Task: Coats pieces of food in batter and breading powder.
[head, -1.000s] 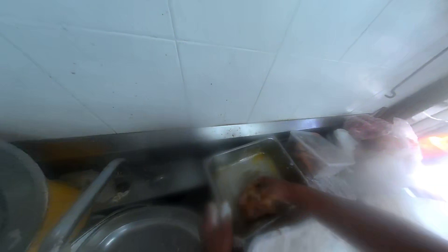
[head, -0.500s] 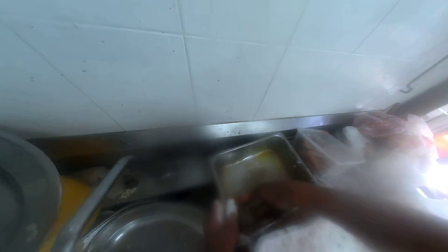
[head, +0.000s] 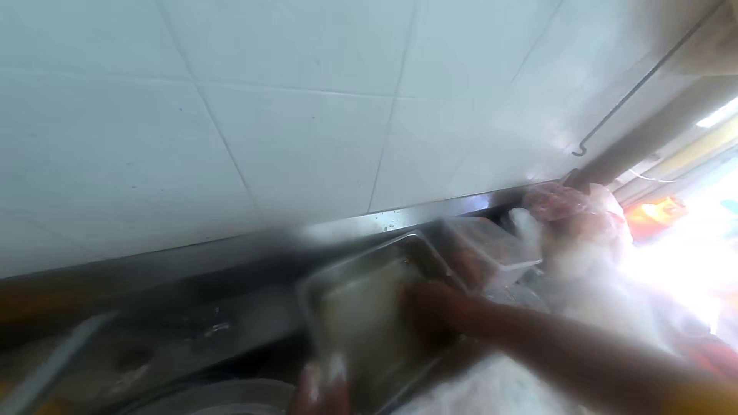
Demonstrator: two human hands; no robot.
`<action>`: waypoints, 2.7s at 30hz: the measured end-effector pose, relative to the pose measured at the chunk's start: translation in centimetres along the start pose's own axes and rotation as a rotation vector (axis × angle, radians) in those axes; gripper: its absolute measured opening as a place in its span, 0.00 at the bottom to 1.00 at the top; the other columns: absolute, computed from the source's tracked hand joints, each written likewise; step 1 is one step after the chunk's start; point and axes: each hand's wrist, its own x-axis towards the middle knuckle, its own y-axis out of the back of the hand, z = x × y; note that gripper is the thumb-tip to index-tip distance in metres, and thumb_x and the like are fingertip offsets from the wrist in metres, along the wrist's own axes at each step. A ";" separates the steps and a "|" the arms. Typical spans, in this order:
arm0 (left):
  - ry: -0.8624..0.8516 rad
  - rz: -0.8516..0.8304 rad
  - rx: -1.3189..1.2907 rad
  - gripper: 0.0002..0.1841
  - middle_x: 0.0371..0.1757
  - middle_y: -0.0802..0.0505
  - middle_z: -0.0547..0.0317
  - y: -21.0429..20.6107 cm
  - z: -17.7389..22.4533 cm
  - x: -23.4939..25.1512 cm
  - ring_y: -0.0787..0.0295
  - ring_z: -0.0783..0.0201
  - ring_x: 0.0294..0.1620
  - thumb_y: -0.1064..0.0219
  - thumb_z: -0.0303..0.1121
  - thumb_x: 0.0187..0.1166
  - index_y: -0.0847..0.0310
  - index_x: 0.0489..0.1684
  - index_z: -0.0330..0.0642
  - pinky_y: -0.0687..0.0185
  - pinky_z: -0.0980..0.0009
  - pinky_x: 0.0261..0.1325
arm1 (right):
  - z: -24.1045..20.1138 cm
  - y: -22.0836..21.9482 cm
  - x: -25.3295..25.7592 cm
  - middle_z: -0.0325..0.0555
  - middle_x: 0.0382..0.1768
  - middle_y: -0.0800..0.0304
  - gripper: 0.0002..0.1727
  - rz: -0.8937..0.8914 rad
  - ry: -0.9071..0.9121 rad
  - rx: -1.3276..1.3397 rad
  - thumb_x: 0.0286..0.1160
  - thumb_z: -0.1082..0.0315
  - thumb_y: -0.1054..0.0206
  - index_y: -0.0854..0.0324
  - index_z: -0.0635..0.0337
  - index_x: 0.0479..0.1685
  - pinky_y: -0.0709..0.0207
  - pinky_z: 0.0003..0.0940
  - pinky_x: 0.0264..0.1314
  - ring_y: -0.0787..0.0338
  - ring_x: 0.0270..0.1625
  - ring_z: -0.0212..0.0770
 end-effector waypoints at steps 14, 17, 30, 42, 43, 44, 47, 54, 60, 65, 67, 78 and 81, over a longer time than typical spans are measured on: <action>-0.064 -0.110 0.037 0.22 0.53 0.06 0.42 1.2 -0.9 -0.2 0.06 0.54 0.54 0.39 0.35 0.82 0.19 0.68 0.30 0.12 0.54 0.62 | -7.3 3.9 3.1 0.52 0.46 0.07 0.15 0.220 0.079 0.715 0.87 0.59 0.37 0.12 0.61 0.54 0.15 0.48 0.55 0.08 0.49 0.45; -0.058 -0.098 0.022 0.21 0.53 0.06 0.43 0.5 -0.8 -0.3 0.07 0.56 0.55 0.39 0.35 0.82 0.18 0.67 0.30 0.13 0.55 0.62 | -10.7 1.1 3.9 0.51 0.51 0.08 0.17 0.238 0.200 0.458 0.76 0.55 0.29 0.11 0.55 0.55 0.16 0.56 0.63 0.08 0.55 0.49; -0.003 -0.030 -0.021 0.20 0.55 0.07 0.39 0.0 0.6 -0.4 0.08 0.50 0.57 0.33 0.29 0.77 0.18 0.65 0.28 0.15 0.50 0.64 | -1.4 -1.2 -2.1 0.61 0.58 0.12 0.27 -0.139 -0.120 0.072 0.77 0.51 0.32 0.20 0.63 0.66 0.18 0.63 0.58 0.11 0.59 0.60; -0.030 -0.036 0.010 0.18 0.44 0.05 0.47 0.1 0.6 -0.1 0.06 0.59 0.45 0.36 0.37 0.82 0.14 0.59 0.32 0.11 0.58 0.54 | -6.1 -0.9 2.1 0.49 0.66 0.13 0.22 0.201 0.226 0.348 0.73 0.56 0.26 0.14 0.49 0.67 0.23 0.56 0.74 0.15 0.68 0.49; -0.052 -0.022 0.021 0.17 0.42 0.05 0.49 0.1 0.6 0.1 0.07 0.61 0.42 0.36 0.37 0.82 0.13 0.57 0.33 0.10 0.59 0.51 | -8.3 -2.0 2.1 0.48 0.67 0.14 0.22 0.144 0.368 0.359 0.75 0.55 0.29 0.14 0.49 0.67 0.23 0.55 0.75 0.15 0.69 0.48; -0.072 -0.004 0.035 0.16 0.40 0.05 0.49 0.1 0.4 0.3 0.07 0.61 0.41 0.36 0.38 0.82 0.13 0.55 0.33 0.10 0.59 0.49 | -9.8 -2.1 1.5 0.52 0.62 0.13 0.19 0.061 0.472 0.333 0.76 0.56 0.30 0.15 0.54 0.62 0.22 0.57 0.71 0.14 0.66 0.51; -0.073 0.011 0.053 0.16 0.43 0.05 0.48 0.6 -0.3 0.4 0.06 0.60 0.44 0.34 0.36 0.80 0.12 0.56 0.33 0.10 0.56 0.52 | -8.2 -0.1 -1.4 0.55 0.49 0.10 0.20 -0.253 0.425 0.080 0.73 0.54 0.24 0.14 0.58 0.55 0.19 0.65 0.56 0.11 0.53 0.57; -0.024 -0.011 -0.024 0.18 0.47 0.05 0.43 0.2 0.7 -0.5 0.06 0.54 0.49 0.33 0.33 0.79 0.15 0.60 0.30 0.11 0.52 0.57 | 0.9 -2.7 -0.9 0.65 0.81 0.32 0.34 -0.019 0.029 -0.051 0.70 0.60 0.25 0.26 0.60 0.78 0.23 0.67 0.72 0.24 0.78 0.68; -0.048 0.037 -0.028 0.17 0.44 0.05 0.44 -0.5 0.1 -0.4 0.06 0.57 0.45 0.33 0.35 0.79 0.14 0.57 0.30 0.11 0.54 0.53 | 0.6 3.5 -0.3 0.56 0.54 0.09 0.19 0.053 -0.041 0.152 0.77 0.56 0.28 0.13 0.55 0.60 0.17 0.63 0.60 0.09 0.57 0.57; -0.004 0.007 0.004 0.18 0.47 0.05 0.43 -0.1 0.8 -0.3 0.06 0.54 0.48 0.32 0.34 0.78 0.15 0.61 0.31 0.12 0.52 0.56 | -3.8 -0.9 0.9 0.60 0.70 0.18 0.28 0.086 0.061 0.143 0.71 0.45 0.26 0.17 0.49 0.68 0.24 0.67 0.71 0.18 0.71 0.62; -0.018 0.023 -0.003 0.18 0.45 0.06 0.42 -0.2 0.6 -0.3 0.06 0.54 0.46 0.32 0.33 0.77 0.15 0.59 0.30 0.11 0.52 0.54 | -7.3 -0.8 -1.9 0.62 0.61 0.14 0.25 -0.107 0.204 0.053 0.75 0.53 0.27 0.19 0.59 0.66 0.23 0.71 0.64 0.14 0.64 0.65; 0.013 0.023 -0.007 0.18 0.49 0.06 0.40 -0.2 0.9 -0.9 0.06 0.49 0.51 0.32 0.33 0.79 0.16 0.61 0.29 0.13 0.48 0.59 | -8.5 -2.8 -3.1 0.64 0.62 0.14 0.33 -0.164 -0.001 0.058 0.68 0.44 0.25 0.19 0.58 0.66 0.23 0.75 0.60 0.14 0.65 0.67; 0.037 -0.012 -0.006 0.17 0.46 0.06 0.41 0.3 1.4 -0.5 0.07 0.49 0.49 0.32 0.34 0.80 0.15 0.60 0.30 0.13 0.48 0.57 | -10.5 -1.0 -1.9 0.64 0.52 0.12 0.23 -0.298 0.152 0.104 0.70 0.56 0.24 0.18 0.63 0.58 0.20 0.72 0.51 0.11 0.55 0.65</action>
